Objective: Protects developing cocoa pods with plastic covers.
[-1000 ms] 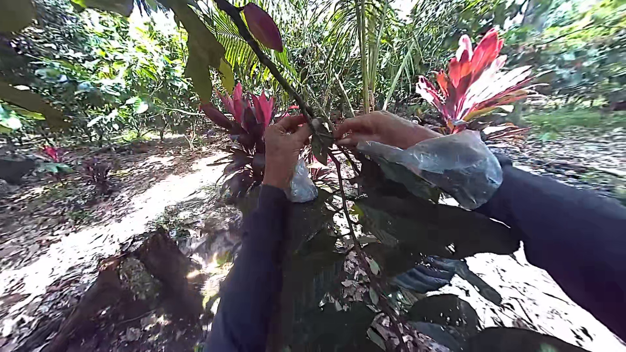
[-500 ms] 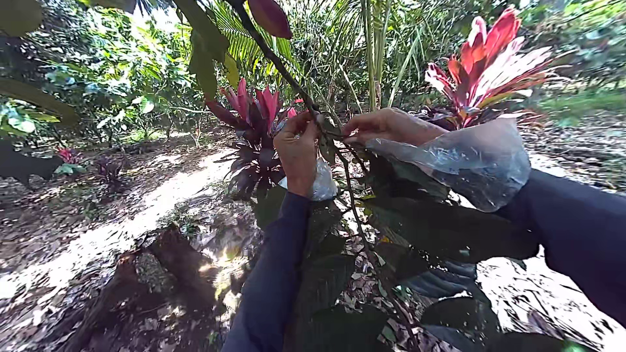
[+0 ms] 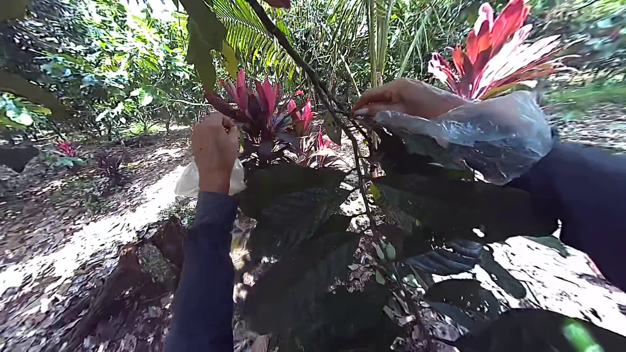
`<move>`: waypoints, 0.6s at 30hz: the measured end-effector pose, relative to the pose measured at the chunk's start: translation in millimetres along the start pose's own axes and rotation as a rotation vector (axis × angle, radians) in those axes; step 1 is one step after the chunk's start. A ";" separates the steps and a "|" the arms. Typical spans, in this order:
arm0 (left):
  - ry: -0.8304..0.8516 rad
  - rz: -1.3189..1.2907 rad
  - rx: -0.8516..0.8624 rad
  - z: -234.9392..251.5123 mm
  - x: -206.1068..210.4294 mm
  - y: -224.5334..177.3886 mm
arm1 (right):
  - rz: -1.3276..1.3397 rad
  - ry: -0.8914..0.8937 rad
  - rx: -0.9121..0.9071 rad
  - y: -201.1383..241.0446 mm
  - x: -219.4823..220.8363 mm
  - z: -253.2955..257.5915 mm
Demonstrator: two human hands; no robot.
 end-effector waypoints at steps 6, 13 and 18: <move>0.021 -0.210 0.109 -49.9 -12.9 -24.3 | 0.001 -0.068 -0.099 -24.3 -31.3 23.7; -0.211 -0.563 0.205 -27.4 -67.1 -72.2 | 0.101 -0.266 -0.019 51.1 -92.2 9.1; -0.124 -1.050 0.252 -2.9 -65.9 -105.3 | 0.365 -0.198 -0.281 119.2 -91.7 18.6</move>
Point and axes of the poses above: each hand's wrist, its own z-axis towards the middle knuckle, its own x-axis out of the palm, y = z × x, the point moved 9 cm from there along z, towards the middle knuckle, and after that the axes turned 9 degrees about x, right-handed, at the moved point
